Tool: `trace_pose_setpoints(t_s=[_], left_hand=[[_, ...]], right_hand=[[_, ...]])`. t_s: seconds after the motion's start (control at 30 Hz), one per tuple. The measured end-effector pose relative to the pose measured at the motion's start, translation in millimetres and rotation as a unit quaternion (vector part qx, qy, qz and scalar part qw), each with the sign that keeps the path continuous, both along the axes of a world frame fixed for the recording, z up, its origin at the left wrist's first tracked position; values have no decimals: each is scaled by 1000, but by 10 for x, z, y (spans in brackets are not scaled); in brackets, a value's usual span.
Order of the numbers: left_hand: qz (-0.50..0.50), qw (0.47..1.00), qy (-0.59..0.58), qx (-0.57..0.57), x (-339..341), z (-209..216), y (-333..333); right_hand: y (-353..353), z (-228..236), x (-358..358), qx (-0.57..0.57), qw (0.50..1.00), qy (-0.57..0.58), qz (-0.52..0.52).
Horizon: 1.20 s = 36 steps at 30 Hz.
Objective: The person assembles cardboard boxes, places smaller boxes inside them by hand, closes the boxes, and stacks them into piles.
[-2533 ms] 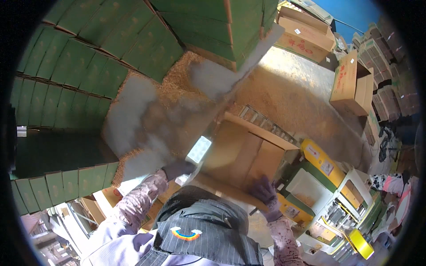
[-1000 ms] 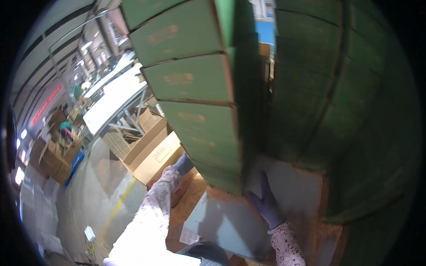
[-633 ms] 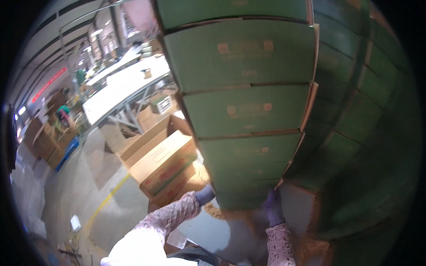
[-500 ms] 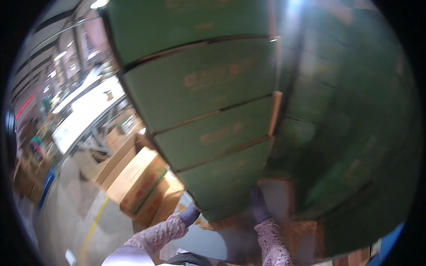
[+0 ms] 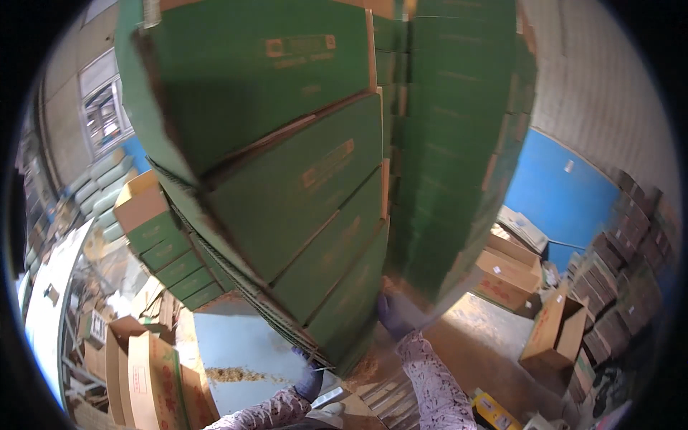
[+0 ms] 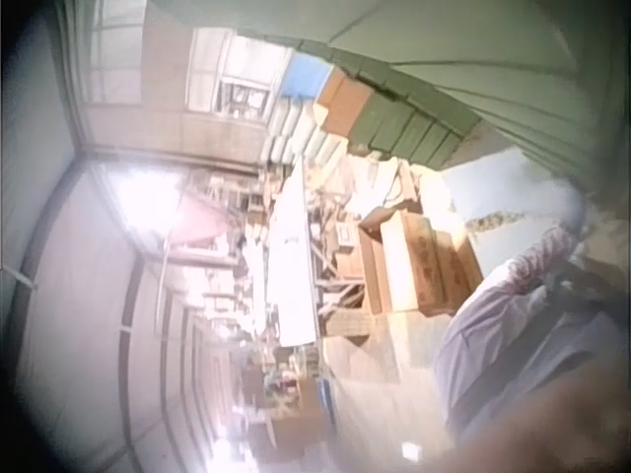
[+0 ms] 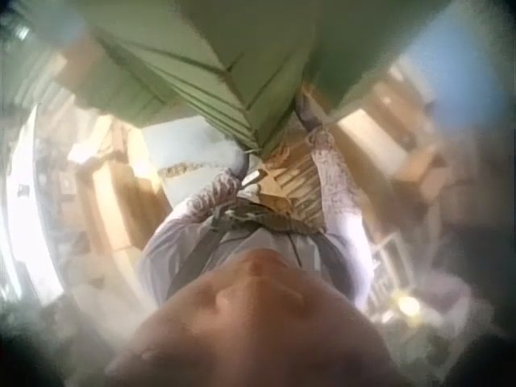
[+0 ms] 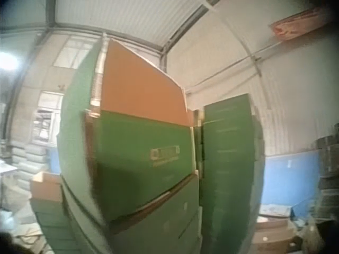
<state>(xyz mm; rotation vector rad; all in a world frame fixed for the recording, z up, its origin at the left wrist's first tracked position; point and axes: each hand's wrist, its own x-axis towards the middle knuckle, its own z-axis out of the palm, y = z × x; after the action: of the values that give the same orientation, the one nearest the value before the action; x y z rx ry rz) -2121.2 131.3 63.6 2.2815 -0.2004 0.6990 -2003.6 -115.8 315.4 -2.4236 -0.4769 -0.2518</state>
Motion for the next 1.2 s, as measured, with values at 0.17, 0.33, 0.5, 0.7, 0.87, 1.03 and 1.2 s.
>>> trace_pose_setpoints(t_s=[0.17,0.33,0.5,0.7,0.87,1.03,1.2], left_hand=[[-173,905,317,-225,-463,1622,-566],[-524,476,567,-421,-562,3201,-876],[-490,869,-36,-53,195,5035,-1255],[-562,457,116,-680,74,5836,-1517],[-613,351,139,-694,150,5610,-1666],[-588,473,304,-581,421,3842,-1851],[-464,572,583,-342,698,510,-1981]], right_hand=[[-983,-450,-2,244,955,157,65],[-507,2937,-415,126,904,-408,-28],[341,4780,-1312,-57,925,-373,48],[130,5370,-1811,-428,847,-314,15],[-1477,4203,-2800,199,946,-253,-33],[-1789,2446,-3606,308,936,-6,-173],[-1689,115,-3545,520,780,328,-117]])
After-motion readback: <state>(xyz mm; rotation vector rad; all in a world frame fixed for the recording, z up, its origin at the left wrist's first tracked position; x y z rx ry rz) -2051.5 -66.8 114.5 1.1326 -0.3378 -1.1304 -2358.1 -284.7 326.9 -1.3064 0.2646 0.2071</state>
